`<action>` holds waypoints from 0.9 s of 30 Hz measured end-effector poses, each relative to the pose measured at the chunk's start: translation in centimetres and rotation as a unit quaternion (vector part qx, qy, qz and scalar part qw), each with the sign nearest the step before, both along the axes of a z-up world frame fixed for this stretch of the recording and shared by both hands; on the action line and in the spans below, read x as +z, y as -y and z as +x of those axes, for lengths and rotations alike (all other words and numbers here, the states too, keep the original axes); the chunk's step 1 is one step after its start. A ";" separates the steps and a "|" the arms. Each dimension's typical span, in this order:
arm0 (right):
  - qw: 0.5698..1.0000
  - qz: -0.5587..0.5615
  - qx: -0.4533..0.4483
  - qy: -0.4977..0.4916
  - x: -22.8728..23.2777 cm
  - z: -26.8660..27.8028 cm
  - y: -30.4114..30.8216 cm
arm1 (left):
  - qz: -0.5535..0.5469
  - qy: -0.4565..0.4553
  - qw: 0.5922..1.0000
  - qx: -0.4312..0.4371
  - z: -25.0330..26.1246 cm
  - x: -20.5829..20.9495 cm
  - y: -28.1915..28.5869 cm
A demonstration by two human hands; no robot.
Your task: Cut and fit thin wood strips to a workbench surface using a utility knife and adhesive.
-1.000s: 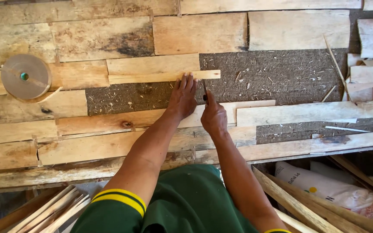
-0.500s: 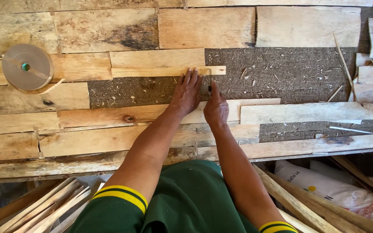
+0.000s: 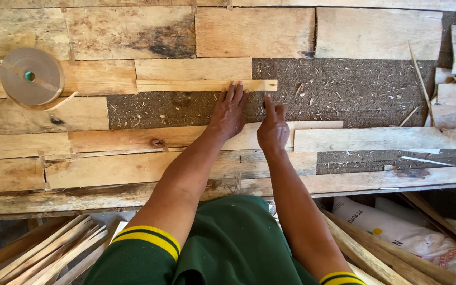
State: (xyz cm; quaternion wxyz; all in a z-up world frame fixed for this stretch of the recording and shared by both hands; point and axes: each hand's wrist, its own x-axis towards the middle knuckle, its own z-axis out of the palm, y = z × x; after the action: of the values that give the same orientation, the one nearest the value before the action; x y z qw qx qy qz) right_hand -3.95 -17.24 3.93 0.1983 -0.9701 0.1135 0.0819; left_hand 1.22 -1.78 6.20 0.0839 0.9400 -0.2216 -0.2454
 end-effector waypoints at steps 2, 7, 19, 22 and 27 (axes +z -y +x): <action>0.999 0.033 0.016 0.032 0.2 -0.5 -0.2 | -0.004 0.013 1.000 0.003 0.1 -1.3 0.1; 0.977 0.115 0.074 0.167 -1.8 -1.5 -0.4 | 0.005 0.005 1.000 0.000 0.2 -1.1 0.1; 0.992 0.106 0.037 0.061 -2.2 -1.7 -1.2 | 0.021 0.028 0.999 -0.023 0.1 -2.6 0.0; 0.993 0.087 0.041 0.065 -2.1 -1.7 -1.3 | 0.018 0.034 0.999 -0.025 0.1 -2.7 0.0; 0.991 0.104 0.035 0.075 -2.2 -1.7 -1.3 | 0.007 0.016 1.000 -0.012 0.1 -1.3 0.0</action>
State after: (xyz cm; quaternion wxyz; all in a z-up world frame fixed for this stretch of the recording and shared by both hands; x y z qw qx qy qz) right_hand -5.66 -15.97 1.72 0.3035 -0.9508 0.0553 0.0269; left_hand 1.34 -1.77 4.92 0.0710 0.9417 -0.2325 -0.2328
